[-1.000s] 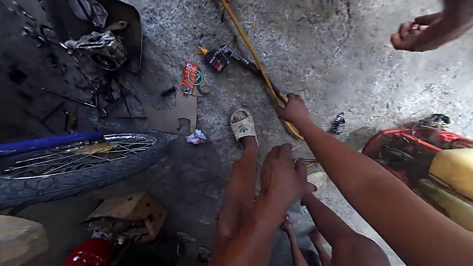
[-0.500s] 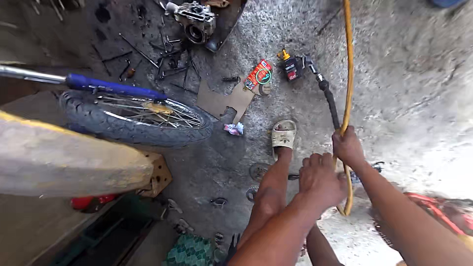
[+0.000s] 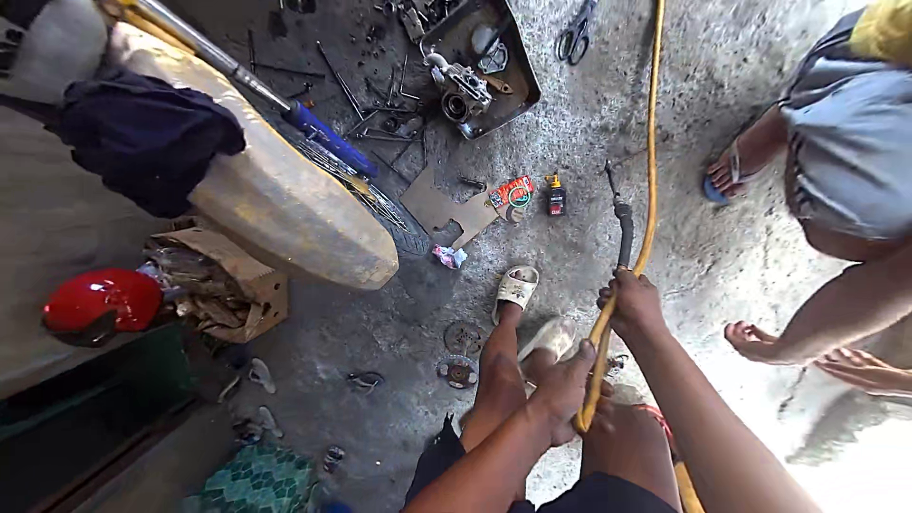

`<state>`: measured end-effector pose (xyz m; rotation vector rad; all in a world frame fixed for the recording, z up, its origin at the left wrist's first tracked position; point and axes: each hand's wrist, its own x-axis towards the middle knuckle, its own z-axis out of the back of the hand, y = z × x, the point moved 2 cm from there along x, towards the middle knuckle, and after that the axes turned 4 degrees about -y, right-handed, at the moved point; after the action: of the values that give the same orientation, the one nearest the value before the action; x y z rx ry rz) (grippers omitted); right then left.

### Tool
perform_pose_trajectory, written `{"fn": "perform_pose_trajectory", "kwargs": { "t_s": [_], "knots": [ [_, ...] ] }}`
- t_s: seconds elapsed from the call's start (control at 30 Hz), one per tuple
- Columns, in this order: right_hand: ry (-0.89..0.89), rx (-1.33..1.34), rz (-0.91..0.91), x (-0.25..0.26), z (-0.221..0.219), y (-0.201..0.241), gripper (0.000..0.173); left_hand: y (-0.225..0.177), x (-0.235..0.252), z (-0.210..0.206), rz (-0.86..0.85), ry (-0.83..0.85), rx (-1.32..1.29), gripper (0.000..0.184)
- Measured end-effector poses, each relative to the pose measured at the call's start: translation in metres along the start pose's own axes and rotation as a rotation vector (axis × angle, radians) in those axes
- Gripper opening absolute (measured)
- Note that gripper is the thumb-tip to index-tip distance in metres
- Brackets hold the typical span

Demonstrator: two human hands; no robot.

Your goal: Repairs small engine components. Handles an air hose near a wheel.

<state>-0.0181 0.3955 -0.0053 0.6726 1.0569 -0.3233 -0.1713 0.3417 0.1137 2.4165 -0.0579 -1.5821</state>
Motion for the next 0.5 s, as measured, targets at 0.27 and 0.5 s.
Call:
{"fn": "perform_pose_trajectory", "kwargs": {
  "t_s": [0.27, 0.5],
  "knots": [
    [0.059, 0.213, -0.020, 0.011, -0.061, 0.018, 0.010, -0.052, -0.024, 0.011, -0.053, -0.126, -0.132, 0.061],
    [0.262, 0.033, -0.237, 0.030, -0.072, 0.052, 0.029, -0.079, -0.015, -0.008, -0.384, -0.489, 0.087, 0.029]
  ]
}}
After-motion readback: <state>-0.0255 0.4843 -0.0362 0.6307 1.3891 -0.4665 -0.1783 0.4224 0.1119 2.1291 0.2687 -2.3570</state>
